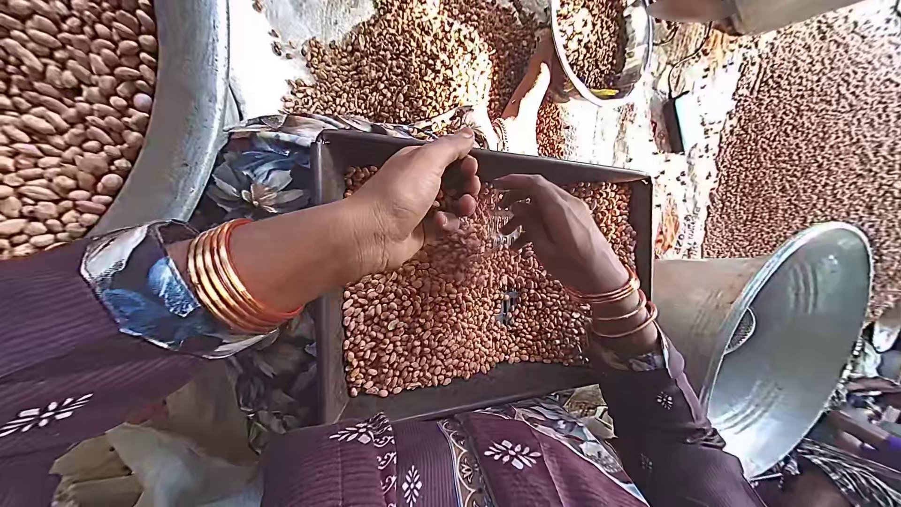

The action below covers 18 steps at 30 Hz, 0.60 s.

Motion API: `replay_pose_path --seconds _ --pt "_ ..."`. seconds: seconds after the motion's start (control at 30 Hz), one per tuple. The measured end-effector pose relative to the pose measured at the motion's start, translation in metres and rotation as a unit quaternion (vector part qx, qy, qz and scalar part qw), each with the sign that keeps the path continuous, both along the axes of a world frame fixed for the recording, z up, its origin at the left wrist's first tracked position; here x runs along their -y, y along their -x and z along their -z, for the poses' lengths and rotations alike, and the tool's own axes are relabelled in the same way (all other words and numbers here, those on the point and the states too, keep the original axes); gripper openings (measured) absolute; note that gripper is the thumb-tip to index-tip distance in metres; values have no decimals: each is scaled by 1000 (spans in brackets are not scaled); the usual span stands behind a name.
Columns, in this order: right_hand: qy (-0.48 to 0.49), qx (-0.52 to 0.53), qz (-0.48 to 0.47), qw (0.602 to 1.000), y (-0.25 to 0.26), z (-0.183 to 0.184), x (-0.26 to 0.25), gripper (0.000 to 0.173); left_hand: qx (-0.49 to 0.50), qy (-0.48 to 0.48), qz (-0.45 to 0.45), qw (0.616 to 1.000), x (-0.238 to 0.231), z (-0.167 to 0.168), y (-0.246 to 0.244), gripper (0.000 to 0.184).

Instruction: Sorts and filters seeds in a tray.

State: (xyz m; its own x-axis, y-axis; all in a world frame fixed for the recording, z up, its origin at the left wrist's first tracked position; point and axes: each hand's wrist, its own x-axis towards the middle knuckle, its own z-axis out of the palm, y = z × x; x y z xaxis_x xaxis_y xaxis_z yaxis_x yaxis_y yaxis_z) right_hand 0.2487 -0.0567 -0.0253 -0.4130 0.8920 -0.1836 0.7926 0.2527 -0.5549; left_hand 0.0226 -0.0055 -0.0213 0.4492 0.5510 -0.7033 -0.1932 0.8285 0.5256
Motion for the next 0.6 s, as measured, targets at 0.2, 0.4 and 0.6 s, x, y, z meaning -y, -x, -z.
replay_pose_path --seconds 0.2,0.4,0.6 --pt "82 355 145 920 -18 -2 19 34 4 -23 10 1000 -4 -4 2 32" --pt "98 -33 27 994 -17 -3 43 28 -20 -65 34 997 -5 -1 4 27" --pt "171 323 150 918 -21 -14 64 39 -52 -195 97 975 -1 0 4 35"
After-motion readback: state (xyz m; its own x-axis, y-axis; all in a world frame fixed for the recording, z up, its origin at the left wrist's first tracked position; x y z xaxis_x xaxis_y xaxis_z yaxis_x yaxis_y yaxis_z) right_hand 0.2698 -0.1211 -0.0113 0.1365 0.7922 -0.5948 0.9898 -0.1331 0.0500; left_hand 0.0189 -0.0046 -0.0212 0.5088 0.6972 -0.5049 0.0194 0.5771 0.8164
